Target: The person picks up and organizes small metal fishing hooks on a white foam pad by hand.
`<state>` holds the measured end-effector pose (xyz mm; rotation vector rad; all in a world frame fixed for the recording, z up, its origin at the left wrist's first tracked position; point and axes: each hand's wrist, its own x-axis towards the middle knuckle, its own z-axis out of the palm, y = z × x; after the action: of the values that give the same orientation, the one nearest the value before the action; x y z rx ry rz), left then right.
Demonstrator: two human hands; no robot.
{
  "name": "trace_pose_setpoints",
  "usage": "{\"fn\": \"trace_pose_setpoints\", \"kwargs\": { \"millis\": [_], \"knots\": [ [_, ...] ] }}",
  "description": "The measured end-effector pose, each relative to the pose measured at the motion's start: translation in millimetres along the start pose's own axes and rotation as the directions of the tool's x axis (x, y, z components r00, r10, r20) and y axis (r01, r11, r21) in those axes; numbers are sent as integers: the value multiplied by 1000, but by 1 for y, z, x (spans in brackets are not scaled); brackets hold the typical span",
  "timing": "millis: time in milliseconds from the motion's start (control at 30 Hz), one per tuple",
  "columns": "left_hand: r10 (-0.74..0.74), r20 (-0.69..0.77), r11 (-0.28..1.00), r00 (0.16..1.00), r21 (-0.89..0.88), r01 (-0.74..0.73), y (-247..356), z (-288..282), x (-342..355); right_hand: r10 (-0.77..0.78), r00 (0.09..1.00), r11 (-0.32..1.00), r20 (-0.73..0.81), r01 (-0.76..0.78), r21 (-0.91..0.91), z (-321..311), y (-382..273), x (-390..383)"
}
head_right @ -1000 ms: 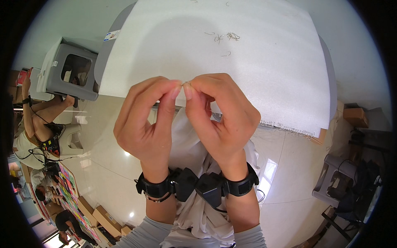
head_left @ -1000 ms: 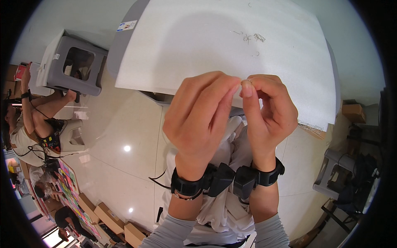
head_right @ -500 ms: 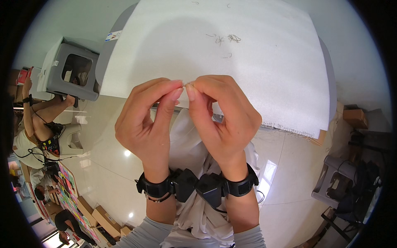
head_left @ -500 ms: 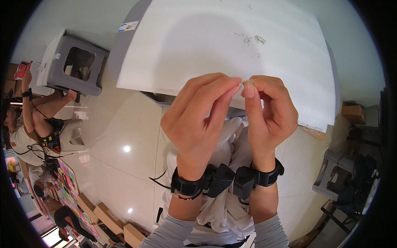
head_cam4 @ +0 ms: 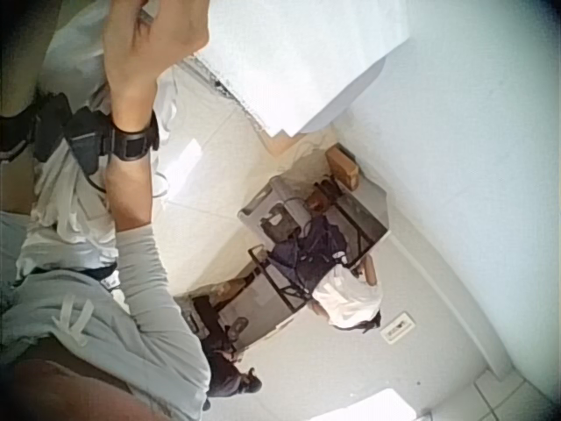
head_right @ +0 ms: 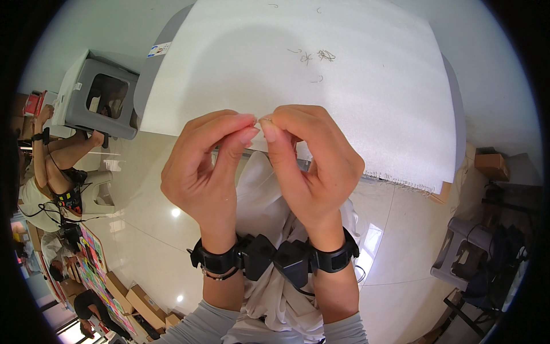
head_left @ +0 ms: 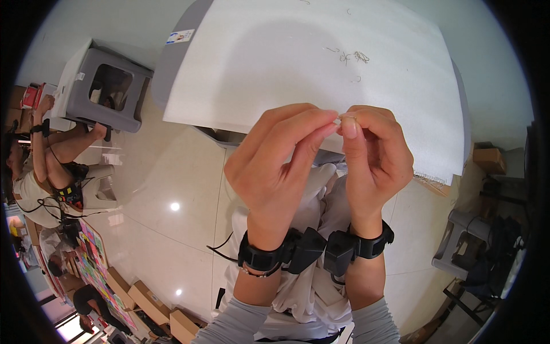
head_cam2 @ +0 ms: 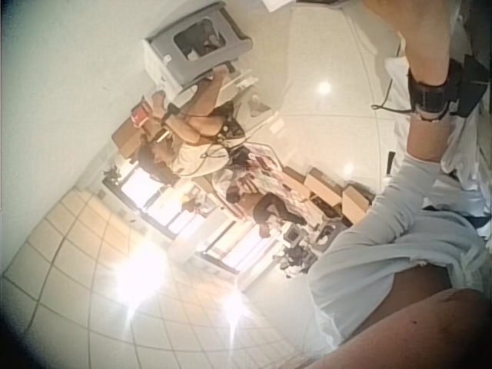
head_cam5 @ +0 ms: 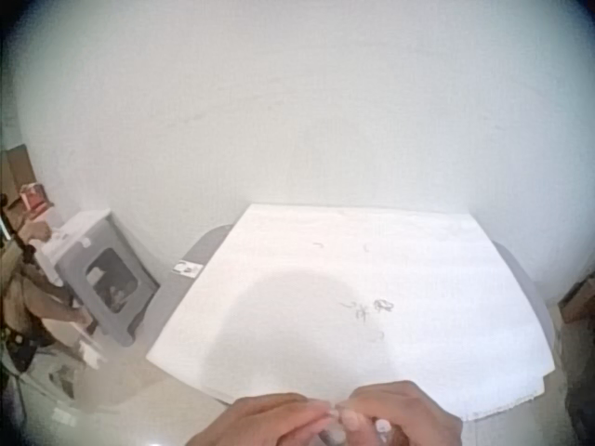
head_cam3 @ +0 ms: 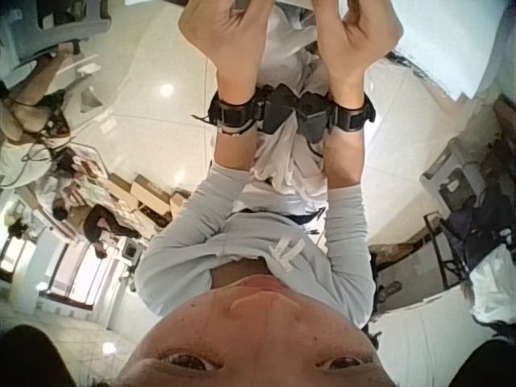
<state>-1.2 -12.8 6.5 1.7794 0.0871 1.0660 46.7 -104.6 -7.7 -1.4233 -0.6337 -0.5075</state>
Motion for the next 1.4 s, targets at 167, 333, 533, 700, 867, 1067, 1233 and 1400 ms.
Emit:
{"fn": "trace_pose_setpoints", "kwargs": {
  "millis": [167, 333, 533, 700, 867, 1067, 1233, 1400],
  "knots": [
    [3, -9, 1000, 1000, 0, -3, 0, 0, 0, 32, 999, 999, 19, -33, 18, -1, -2, 0],
    [7, 8, 1000, 1000, 23, -8, 1, -1, 1, 64, 997, 998, 38, -64, -12, -2, -5, -1],
    [-110, 116, 992, 987, -56, 117, -1, -5, 2, -38, 997, 998, 69, 42, -54, -5, -2, 2],
    [-144, 176, 976, 974, -136, 169, -5, -9, 1, -49, 994, 997, 94, 53, -48, -7, -1, 3],
    [-129, 173, 963, 976, -214, 166, -8, -9, 2, -60, 992, 997, 109, 64, -41, -8, 0, 3],
    [-126, 197, 917, 972, -351, 190, -11, -6, 3, -38, 993, 999, 113, 42, -32, -11, 0, 3],
    [-257, 267, 829, 929, -432, 354, -8, -12, 2, 22, 991, 998, 129, -14, -58, -15, -1, 1],
    [-286, 259, 819, 923, -434, 376, -9, -12, 2, 72, 993, 997, 96, -69, -30, -25, 0, 2]
  ]
}}
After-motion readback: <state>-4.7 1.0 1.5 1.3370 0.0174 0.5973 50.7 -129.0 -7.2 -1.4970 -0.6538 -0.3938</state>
